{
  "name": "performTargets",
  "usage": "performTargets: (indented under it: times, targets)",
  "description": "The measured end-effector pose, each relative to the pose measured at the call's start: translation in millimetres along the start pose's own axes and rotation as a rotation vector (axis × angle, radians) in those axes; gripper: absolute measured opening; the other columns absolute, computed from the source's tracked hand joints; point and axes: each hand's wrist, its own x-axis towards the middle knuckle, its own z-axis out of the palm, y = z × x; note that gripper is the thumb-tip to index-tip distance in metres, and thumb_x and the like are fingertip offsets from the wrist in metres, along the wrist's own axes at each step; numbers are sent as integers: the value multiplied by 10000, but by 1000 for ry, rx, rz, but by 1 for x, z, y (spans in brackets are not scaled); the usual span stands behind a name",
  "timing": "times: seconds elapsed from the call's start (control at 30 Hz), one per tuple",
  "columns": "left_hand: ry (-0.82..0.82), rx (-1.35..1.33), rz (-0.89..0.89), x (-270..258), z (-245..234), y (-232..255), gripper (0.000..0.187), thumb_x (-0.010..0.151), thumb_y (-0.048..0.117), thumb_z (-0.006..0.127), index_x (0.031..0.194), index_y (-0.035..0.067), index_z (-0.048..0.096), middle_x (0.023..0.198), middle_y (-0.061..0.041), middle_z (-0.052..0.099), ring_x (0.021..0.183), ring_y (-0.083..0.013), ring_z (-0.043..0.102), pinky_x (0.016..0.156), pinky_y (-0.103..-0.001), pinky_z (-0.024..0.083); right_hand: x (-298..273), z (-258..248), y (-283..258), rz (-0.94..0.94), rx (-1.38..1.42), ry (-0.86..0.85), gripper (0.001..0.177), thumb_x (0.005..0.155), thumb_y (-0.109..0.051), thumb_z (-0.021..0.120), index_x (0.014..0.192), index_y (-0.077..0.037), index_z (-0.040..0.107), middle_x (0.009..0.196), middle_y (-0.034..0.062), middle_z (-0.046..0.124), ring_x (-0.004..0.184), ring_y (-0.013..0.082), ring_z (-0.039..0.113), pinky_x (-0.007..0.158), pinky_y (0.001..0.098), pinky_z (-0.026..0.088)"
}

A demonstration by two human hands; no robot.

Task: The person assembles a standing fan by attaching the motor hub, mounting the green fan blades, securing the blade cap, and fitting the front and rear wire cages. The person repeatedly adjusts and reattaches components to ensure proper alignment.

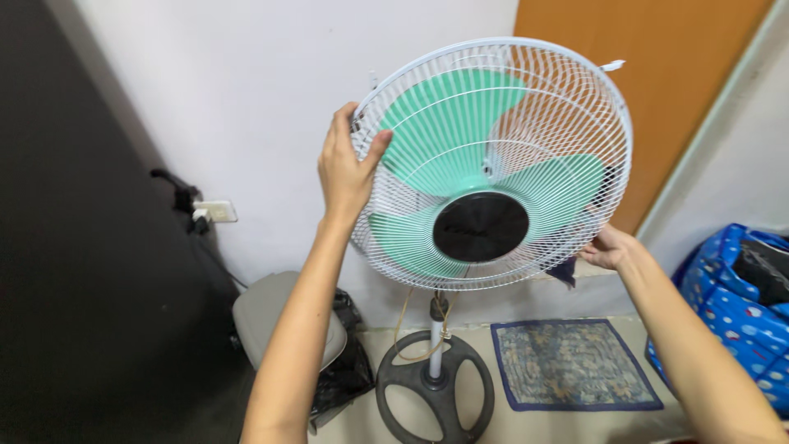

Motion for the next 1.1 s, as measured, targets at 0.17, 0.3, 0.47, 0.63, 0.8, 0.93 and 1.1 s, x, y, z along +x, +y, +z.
performTargets:
  times: [0.17,0.3,0.47,0.63,0.8,0.93,1.1]
  targets:
    - [-5,5,-50,3,-5,11,686,937,639,629,1331,81,561,1229,-162,709,1108,-336,710,887,-434,565,-30,28,-11,-748,-332,346,605,1108,-642,493,1097,-43,581,1022,50,616,861,126,530,881,286,492]
    - [-46,9,-94,6,-11,14,694,902,665,627,1304,103,573,1192,-141,730,1081,-324,727,872,-429,572,-94,111,-56,-1379,-527,274,714,1140,-669,449,1352,8,527,1244,85,567,1148,159,537,1122,313,461]
    - [-135,-206,-39,1,-16,-16,613,1018,539,599,1413,78,510,1377,-167,639,1294,-317,623,1071,-423,486,-170,212,-83,-1529,-816,136,972,795,-577,847,1443,-5,400,1392,82,509,1274,185,542,1107,327,451]
    - [88,-553,-469,-49,-37,-97,453,1054,377,487,1380,71,560,1323,-82,670,1236,-165,638,955,-301,493,-181,232,-84,-1384,-823,135,910,783,-385,901,1490,-8,470,1387,51,603,1314,157,577,1170,316,460]
    - [-128,-533,-749,-132,-38,-161,380,1033,326,553,1146,9,730,994,-58,757,868,-131,684,728,-271,539,-149,200,-85,-1439,-853,136,855,862,-421,897,1445,25,458,1326,56,589,1251,140,569,1158,297,482]
    - [-179,-789,-821,-165,-20,-159,322,1024,261,569,1155,3,710,989,-63,732,930,-137,694,813,-314,599,-128,179,-87,-1486,-868,151,882,890,-529,854,1435,37,453,1331,63,588,1253,142,572,1165,296,482]
    - [-109,-907,-839,-168,-19,-141,298,1033,251,570,1151,15,711,1015,-62,736,945,-143,674,827,-323,571,-126,175,-85,-1460,-860,172,912,877,-573,859,1420,41,458,1298,61,584,1228,141,571,1150,302,486]
